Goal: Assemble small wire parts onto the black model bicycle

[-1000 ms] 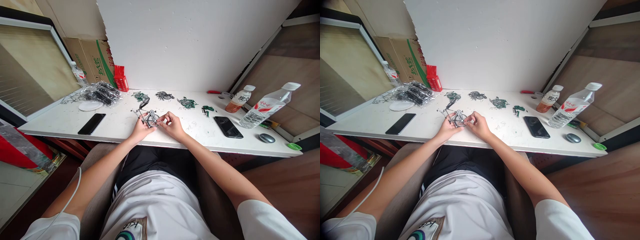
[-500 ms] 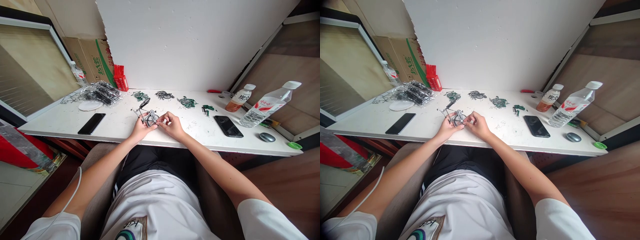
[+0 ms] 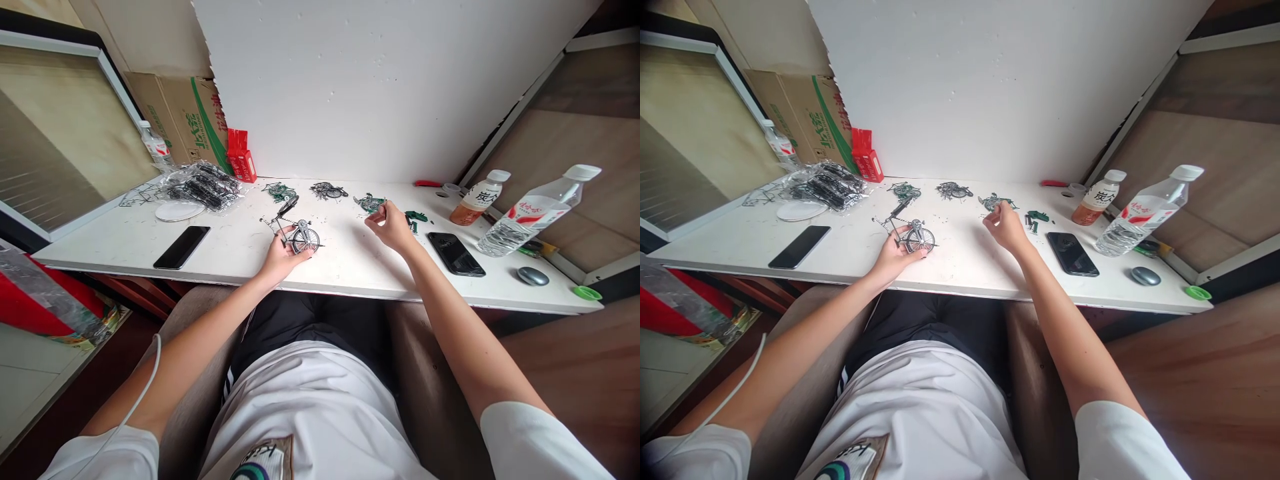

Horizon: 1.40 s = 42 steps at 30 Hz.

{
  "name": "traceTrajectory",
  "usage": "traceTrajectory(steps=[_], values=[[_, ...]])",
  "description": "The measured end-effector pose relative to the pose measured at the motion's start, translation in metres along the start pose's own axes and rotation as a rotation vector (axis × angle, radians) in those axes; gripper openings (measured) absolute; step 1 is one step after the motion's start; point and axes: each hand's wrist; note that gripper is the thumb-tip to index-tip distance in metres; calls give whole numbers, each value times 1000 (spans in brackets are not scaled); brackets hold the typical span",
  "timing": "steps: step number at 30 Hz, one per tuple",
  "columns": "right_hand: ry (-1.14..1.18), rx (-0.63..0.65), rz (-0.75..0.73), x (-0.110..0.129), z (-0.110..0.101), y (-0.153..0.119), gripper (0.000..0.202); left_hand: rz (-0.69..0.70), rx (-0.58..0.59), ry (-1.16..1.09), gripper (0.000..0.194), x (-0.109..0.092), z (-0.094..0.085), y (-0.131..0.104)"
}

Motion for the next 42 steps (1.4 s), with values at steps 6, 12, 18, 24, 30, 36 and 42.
traceTrajectory(steps=[6, 12, 18, 24, 30, 36, 42], values=[[-63, 189, 94, -24, -11, 1, 53, -12, 3, 8, 96, -2, 0, -2], [-15, 207, 24, -22, -5, -4, 46, -14, 15, 11, 97, -1, 0, -1], [-11, 241, -32, -13, -7, -6, 43, -16, 18, 22, 97, 0, -1, 0], [-109, 261, -81, -15, -3, -6, 42, -13, 22, 21, 96, -1, 0, 0], [-64, 243, -146, -16, 7, -6, 42, -7, 23, 20, 96, 0, 0, 0], [270, 245, -224, 40, 32, -29, 46, -26, 15, 18, 96, 2, -1, 0], [453, 294, -171, 93, 58, -66, 54, -58, -4, 14, 97, 4, -1, 1]])
Point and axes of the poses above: each hand's wrist, its own y-axis towards the middle knuckle, its own z-axis out of the palm, x = y × z, and after that the axes turned 14 degrees about -x, right-handed
